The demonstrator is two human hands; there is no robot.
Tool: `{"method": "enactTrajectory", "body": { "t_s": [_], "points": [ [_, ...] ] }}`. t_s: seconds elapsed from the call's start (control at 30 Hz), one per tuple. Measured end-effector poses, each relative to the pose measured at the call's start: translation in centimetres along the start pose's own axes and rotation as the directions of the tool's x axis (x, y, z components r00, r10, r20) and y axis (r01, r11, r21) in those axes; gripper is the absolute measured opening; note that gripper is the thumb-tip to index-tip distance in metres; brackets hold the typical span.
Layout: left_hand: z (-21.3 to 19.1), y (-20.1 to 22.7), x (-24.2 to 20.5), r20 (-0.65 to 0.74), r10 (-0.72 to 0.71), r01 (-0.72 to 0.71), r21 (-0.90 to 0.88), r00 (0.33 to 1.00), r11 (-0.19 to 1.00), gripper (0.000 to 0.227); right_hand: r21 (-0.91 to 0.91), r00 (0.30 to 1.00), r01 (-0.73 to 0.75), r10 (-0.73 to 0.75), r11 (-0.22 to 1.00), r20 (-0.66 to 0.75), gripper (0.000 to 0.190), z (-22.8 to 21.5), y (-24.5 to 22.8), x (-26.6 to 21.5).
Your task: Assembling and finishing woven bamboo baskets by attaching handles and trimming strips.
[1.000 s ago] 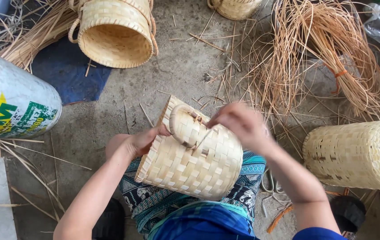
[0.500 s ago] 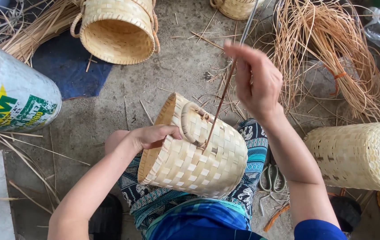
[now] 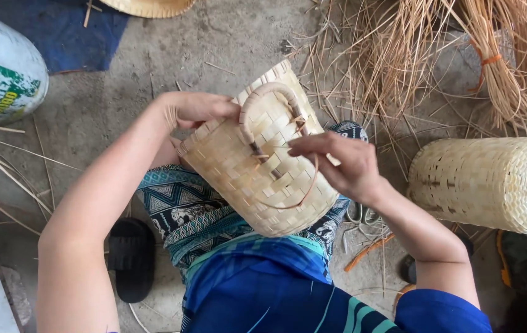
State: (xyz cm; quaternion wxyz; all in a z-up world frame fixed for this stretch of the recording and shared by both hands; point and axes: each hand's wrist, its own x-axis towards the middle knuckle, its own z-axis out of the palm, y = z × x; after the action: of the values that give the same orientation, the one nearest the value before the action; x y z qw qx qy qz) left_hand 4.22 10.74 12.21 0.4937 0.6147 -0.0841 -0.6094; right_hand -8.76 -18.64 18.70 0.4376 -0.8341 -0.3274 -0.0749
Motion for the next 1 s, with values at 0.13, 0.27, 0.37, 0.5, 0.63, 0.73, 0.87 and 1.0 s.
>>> {"method": "enactTrajectory", "body": {
  "t_s": [0.13, 0.27, 0.37, 0.5, 0.63, 0.73, 0.87, 1.0],
  "points": [
    [-0.4, -0.1, 0.4, -0.031, 0.016, -0.015, 0.037, 0.999, 0.999, 0.049, 0.038, 0.983, 0.161, -0.164, 0.986, 0.089, 0.021, 1.7, 1.3, -1.5],
    [-1.3, -1.1, 1.3, 0.005, 0.033, -0.033, -0.015, 0.999, 0.999, 0.047, -0.027, 0.909, 0.388, -0.377, 0.921, 0.179, 0.028, 2.5, 1.1, -1.9],
    [-0.7, -0.2, 0.8, -0.046, 0.007, -0.006, 0.019, 0.999, 1.0, 0.046, -0.108, 0.833, 0.511, -0.461, 0.852, 0.304, 0.035, 2.0, 0.4, -1.2],
    [-0.1, 0.3, 0.7, -0.051, -0.007, 0.008, 0.035, 0.999, 0.999, 0.045, -0.173, 0.814, 0.551, -0.481, 0.816, 0.325, 0.038, 3.3, 2.5, -1.1],
    [-0.6, 0.0, 2.4, 0.103, 0.117, -0.132, 0.162, 0.988, 0.978, 0.042, -0.243, 0.869, 0.474, -0.403, 0.846, 0.288, 0.044, 0.9, -0.1, 2.7],
    [-0.8, 2.2, 1.5, 0.18, 0.196, -0.253, 0.385, 0.964, 0.888, 0.042, -0.156, 0.935, 0.264, -0.213, 0.952, 0.284, 0.04, -2.5, -2.4, 5.5],
    [1.4, 5.6, -0.1, 0.159, 0.085, -0.157, 0.53, 0.984, 0.833, 0.042, -0.027, 0.944, -0.198, 0.198, 0.98, 0.264, 0.022, -3.5, 0.4, 6.4],
    [2.8, 4.8, -0.4, 0.133, -0.025, -0.068, 0.65, 0.991, 0.757, 0.042, -0.094, 0.969, -0.094, 0.113, 0.991, 0.22, 0.021, -2.2, 5.4, 8.0]
  ]
}}
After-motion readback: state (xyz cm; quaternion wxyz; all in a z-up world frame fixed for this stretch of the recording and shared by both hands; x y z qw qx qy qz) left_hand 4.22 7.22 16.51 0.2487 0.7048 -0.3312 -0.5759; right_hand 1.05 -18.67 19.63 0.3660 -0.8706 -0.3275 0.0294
